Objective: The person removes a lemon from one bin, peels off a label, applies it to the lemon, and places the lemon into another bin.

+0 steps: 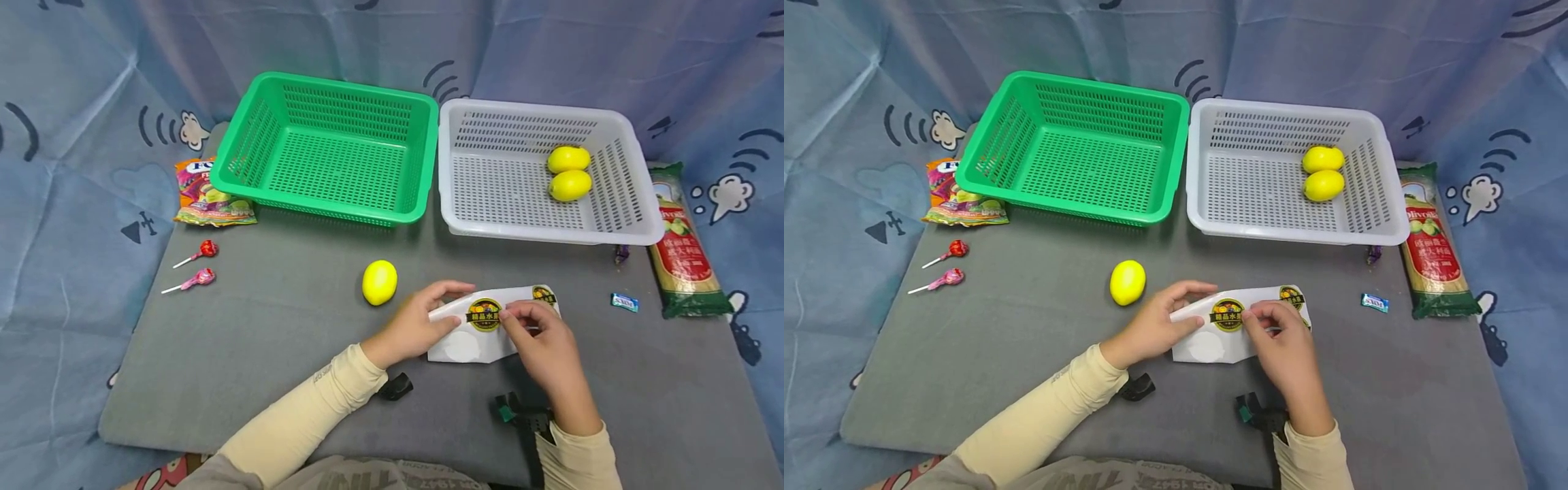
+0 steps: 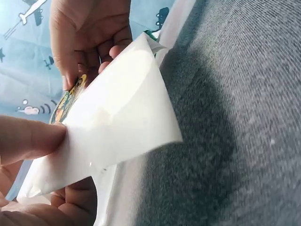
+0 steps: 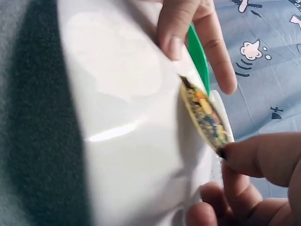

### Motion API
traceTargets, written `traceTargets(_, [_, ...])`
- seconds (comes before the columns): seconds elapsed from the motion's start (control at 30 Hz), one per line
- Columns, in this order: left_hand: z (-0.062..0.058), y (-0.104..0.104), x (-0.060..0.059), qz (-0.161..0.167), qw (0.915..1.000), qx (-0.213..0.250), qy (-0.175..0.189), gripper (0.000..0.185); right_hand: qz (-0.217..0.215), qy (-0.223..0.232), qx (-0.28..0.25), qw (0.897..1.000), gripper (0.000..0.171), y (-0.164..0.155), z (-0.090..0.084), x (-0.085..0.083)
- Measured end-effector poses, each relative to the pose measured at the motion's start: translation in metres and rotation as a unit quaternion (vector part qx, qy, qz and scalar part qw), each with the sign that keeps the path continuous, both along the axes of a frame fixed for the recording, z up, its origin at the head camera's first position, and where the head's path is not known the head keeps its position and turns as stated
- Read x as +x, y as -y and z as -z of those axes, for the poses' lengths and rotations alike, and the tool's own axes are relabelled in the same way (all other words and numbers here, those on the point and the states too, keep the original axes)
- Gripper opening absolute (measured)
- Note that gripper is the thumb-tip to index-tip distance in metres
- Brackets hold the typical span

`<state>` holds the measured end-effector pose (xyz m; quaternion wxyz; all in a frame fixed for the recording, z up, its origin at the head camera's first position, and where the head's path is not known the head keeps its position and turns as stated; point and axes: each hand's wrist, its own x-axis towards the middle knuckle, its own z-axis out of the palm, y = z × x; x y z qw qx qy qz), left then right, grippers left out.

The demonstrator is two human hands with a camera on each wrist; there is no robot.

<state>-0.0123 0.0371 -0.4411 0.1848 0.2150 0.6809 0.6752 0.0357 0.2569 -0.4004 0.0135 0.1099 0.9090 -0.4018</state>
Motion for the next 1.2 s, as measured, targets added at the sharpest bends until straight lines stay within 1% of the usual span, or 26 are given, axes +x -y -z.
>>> traceTargets(0.1, [0.002, 0.001, -0.001, -0.013, 0.999, -0.035, -0.026, 0.055, 0.035, 0.006, 0.013, 0.999, 0.021, -0.006, -0.007, 0.001])
traceTargets(0.17, [0.002, 0.003, -0.001, -0.016, 0.9962, -0.065, -0.055, 0.059, 0.074, 0.009, 0.016, 0.997, 0.025, -0.012, -0.015, 0.001])
traceTargets(0.23, [0.002, 0.004, -0.001, -0.015, 0.9905, -0.1, -0.094, 0.063, 0.115, 0.003, 0.007, 0.993, 0.028, -0.019, -0.022, 0.002])
traceTargets(0.27, [0.0, 0.005, -0.001, -0.013, 0.986, -0.117, -0.118, 0.065, 0.131, 0.004, 0.001, 0.991, 0.03, -0.022, -0.026, 0.002])
traceTargets(0.33, [-0.005, 0.006, 0.0, -0.013, 0.9739, -0.149, -0.17, 0.065, 0.155, 0.002, -0.013, 0.988, 0.031, -0.026, -0.03, 0.002])
traceTargets(0.37, [-0.008, 0.006, 0.0, -0.017, 0.9659, -0.165, -0.198, 0.064, 0.162, 0.004, -0.017, 0.987, 0.031, -0.026, -0.031, 0.003])
traceTargets(0.43, [-0.016, 0.011, 0.0, -0.035, 0.9463, -0.202, -0.25, 0.061, 0.163, 0.008, -0.029, 0.986, 0.03, -0.026, -0.03, 0.003])
traceTargets(0.5, [-0.026, 0.021, -0.001, -0.064, 0.9264, -0.242, -0.281, 0.058, 0.156, 0.011, -0.038, 0.987, 0.028, -0.024, -0.028, 0.004])
traceTargets(0.53, [-0.032, 0.027, -0.003, -0.081, 0.9178, -0.265, -0.284, 0.058, 0.15, 0.012, -0.042, 0.988, 0.028, -0.022, -0.027, 0.004])
traceTargets(0.57, [-0.038, 0.035, -0.004, -0.097, 0.9104, -0.291, -0.278, 0.059, 0.144, 0.012, -0.046, 0.988, 0.027, -0.021, -0.026, 0.003])
traceTargets(0.6, [-0.042, 0.044, -0.006, -0.112, 0.9043, -0.318, -0.263, 0.061, 0.137, 0.011, -0.049, 0.989, 0.026, -0.019, -0.025, 0.003])
traceTargets(0.67, [-0.049, 0.06, -0.012, -0.13, 0.8976, -0.364, -0.211, 0.067, 0.123, 0.011, -0.05, 0.991, 0.025, -0.016, -0.024, 0.003])
traceTargets(0.73, [-0.051, 0.075, -0.018, -0.131, 0.8954, -0.397, -0.153, 0.073, 0.105, 0.012, -0.044, 0.993, 0.026, -0.013, -0.023, 0.002])
traceTargets(0.8, [-0.047, 0.084, -0.024, -0.113, 0.8961, -0.415, -0.109, 0.076, 0.084, 0.011, -0.042, 0.995, 0.026, -0.008, -0.023, 0.0])
traceTargets(0.87, [-0.041, 0.089, -0.028, -0.09, 0.9045, -0.41, -0.074, 0.076, 0.065, 0.008, -0.047, 0.997, 0.026, -0.002, -0.024, -0.002])
traceTargets(0.93, [-0.035, 0.089, -0.029, -0.075, 0.9141, -0.395, -0.051, 0.075, 0.044, 0.004, -0.053, 0.998, 0.025, 0.006, -0.024, -0.005])
traceTargets(1.0, [-0.029, 0.086, -0.029, -0.076, 0.9224, -0.377, -0.039, 0.075, 0.023, -0.002, -0.07, 0.997, 0.023, 0.015, -0.025, -0.008])
traceTargets(1.03, [-0.027, 0.084, -0.029, -0.08, 0.9252, -0.369, -0.038, 0.075, 0.014, -0.004, -0.079, 0.997, 0.023, 0.019, -0.025, -0.009])
traceTargets(1.17, [-0.018, 0.075, -0.025, -0.113, 0.9278, -0.351, -0.058, 0.074, -0.014, -0.004, -0.126, 0.992, 0.021, 0.034, -0.025, -0.013])
traceTargets(1.2, [-0.017, 0.073, -0.024, -0.123, 0.931, -0.339, -0.057, 0.074, -0.017, -0.002, -0.137, 0.99, 0.021, 0.038, -0.025, -0.013])
